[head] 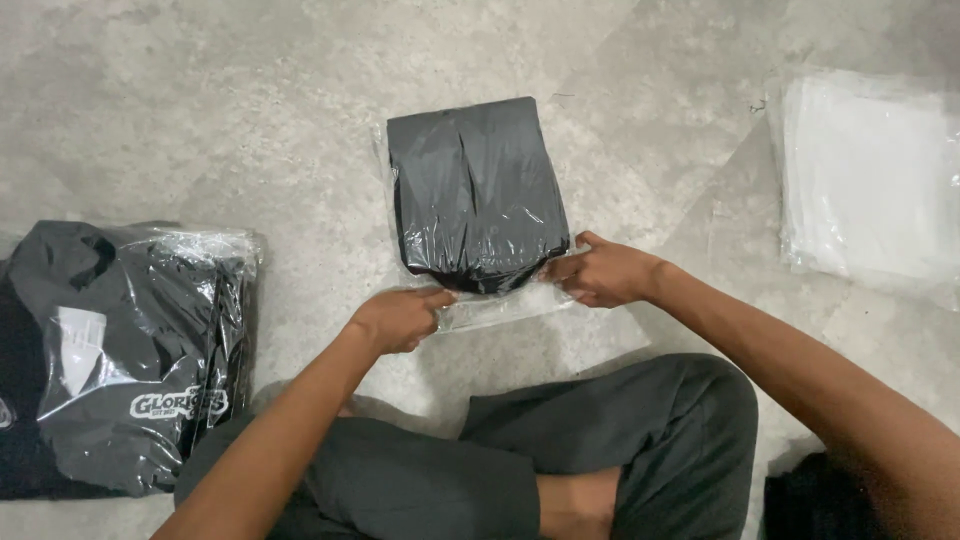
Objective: The person sits on the floor and folds a black shirt before placing it into a clear plastic bag. They smooth the shirt inside the bag and then stack it with other packaged shirts. The person repeats this process with another black shirt, folding and bagging it.
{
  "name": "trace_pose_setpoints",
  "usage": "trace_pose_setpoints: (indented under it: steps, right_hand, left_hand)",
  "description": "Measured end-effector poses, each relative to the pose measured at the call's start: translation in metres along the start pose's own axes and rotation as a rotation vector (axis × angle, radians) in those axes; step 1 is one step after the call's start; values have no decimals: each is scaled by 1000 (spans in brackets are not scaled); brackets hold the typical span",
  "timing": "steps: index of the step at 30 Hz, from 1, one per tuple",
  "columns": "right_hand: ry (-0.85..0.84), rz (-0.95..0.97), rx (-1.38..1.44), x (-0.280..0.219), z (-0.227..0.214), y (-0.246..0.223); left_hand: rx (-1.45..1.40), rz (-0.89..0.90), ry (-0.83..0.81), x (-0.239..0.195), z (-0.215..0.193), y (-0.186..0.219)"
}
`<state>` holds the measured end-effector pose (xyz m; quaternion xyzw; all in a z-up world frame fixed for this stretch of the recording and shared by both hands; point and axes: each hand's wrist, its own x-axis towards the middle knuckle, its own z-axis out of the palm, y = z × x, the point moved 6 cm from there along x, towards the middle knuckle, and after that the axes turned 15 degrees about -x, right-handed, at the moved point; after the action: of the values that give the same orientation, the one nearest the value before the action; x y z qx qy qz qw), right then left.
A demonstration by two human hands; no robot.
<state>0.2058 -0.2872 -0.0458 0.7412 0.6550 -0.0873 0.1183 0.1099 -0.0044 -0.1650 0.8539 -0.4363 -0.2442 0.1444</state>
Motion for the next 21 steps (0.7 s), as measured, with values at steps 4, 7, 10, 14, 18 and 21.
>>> trace_pose_setpoints:
  steps: [4, 7, 10, 14, 18, 21]
  right_hand:
    - [-110, 134, 303, 1, -11, 14]
    - [-112, 253, 456, 4, -34, 20]
    - [-125, 257, 529, 1, -28, 15]
    - [-109, 224, 525, 0, -25, 19]
    - [-119, 215, 525, 0, -28, 17]
    - [-127, 201, 529, 1, -25, 18]
  left_hand:
    - [-377, 143, 191, -26, -38, 11]
    - [-654, 165, 317, -42, -79, 25]
    - [-679, 104, 296, -42, -80, 28]
    - [-536, 101, 282, -36, -66, 10]
    - [-494, 183, 290, -34, -57, 8]
    - [-470, 201, 280, -33, -55, 6]
